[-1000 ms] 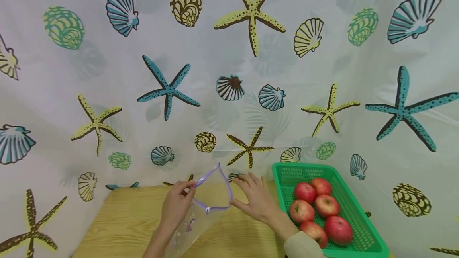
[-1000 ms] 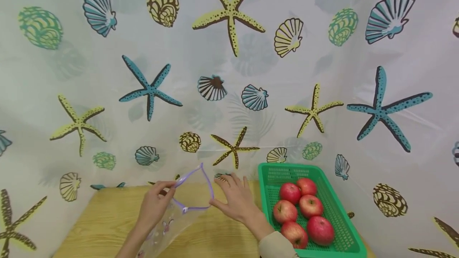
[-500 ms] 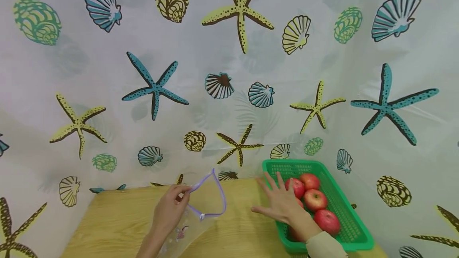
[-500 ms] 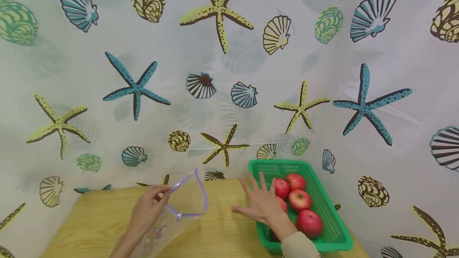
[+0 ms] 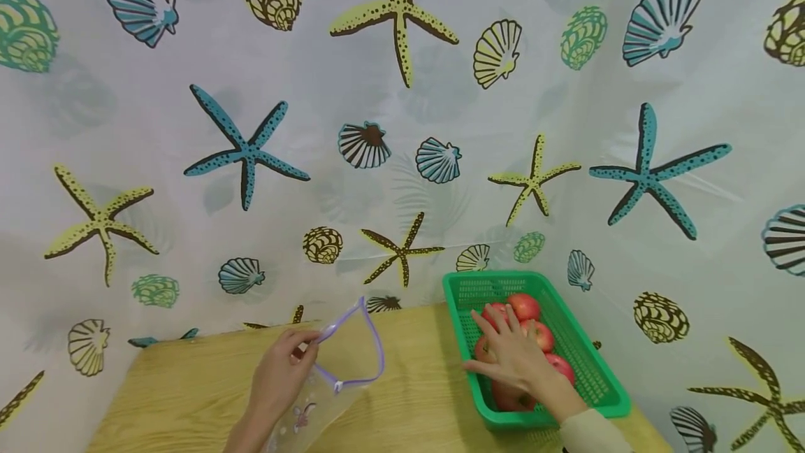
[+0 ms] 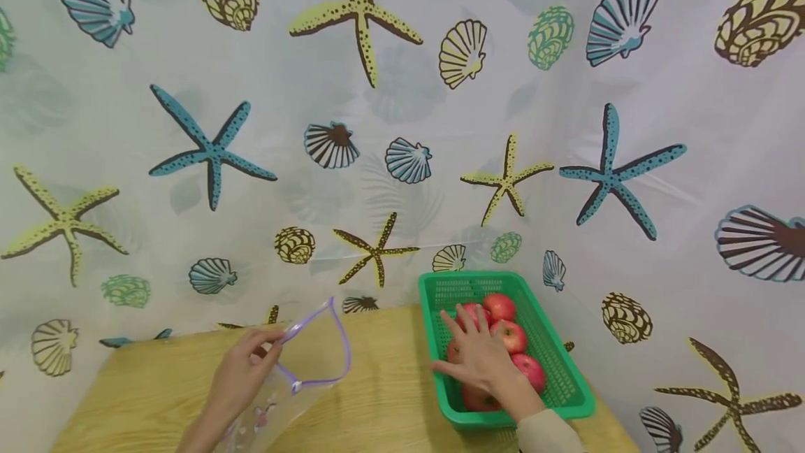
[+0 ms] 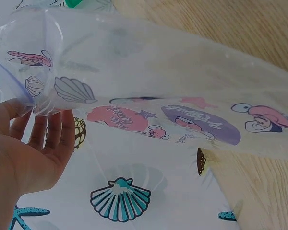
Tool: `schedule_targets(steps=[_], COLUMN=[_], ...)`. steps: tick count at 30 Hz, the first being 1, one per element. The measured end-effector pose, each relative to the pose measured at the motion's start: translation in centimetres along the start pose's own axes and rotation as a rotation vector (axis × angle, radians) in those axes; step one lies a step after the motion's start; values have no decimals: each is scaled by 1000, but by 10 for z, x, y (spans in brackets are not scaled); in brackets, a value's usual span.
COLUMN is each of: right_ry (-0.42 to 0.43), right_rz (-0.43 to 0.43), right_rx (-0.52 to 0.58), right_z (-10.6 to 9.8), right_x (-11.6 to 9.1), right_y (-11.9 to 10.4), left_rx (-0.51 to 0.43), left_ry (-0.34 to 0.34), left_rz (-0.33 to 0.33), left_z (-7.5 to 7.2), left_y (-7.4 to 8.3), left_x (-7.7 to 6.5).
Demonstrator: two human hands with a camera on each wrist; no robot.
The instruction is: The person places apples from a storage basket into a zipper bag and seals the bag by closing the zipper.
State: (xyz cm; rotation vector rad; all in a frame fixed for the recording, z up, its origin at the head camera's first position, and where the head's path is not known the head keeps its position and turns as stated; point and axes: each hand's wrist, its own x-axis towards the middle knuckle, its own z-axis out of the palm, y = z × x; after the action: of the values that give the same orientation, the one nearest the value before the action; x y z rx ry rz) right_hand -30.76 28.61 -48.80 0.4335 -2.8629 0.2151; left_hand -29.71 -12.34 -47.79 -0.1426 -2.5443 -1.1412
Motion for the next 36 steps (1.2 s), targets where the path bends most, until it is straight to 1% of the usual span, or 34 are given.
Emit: schedule_targets(steps=[4,9,11,15,23,30,33,36], right_ry=[-1,6,1,-31,-84,-180,-214,-231], right_rz=[-1,-23,-36,-41,-28,16,26,25], right_rx=[15,8,14,35,19,-19,13,55], right_z=[-2,-2,-1,-3,-5,1,2,2], right_x=[-9,-18,-20,-23,-32,-35,-35,-34], right_y=[7,14,16,18,15,16,18,18], left_rx=[-5,-17,-19,-18,-15,-10,-8,-6], left_ry=[-7,2,9,16,-17,-17,-15,-15], left_rz=[-3,22,23,14,-24,-24,-26,-28], left_z=[-2,-5,-5,-6,-8,-8,-8,-8], left_y=[-4,-6,-7,-8,-9,-7,-6,-6], left_x=[0,-2,-3,-4,-4,-3,-4,-5])
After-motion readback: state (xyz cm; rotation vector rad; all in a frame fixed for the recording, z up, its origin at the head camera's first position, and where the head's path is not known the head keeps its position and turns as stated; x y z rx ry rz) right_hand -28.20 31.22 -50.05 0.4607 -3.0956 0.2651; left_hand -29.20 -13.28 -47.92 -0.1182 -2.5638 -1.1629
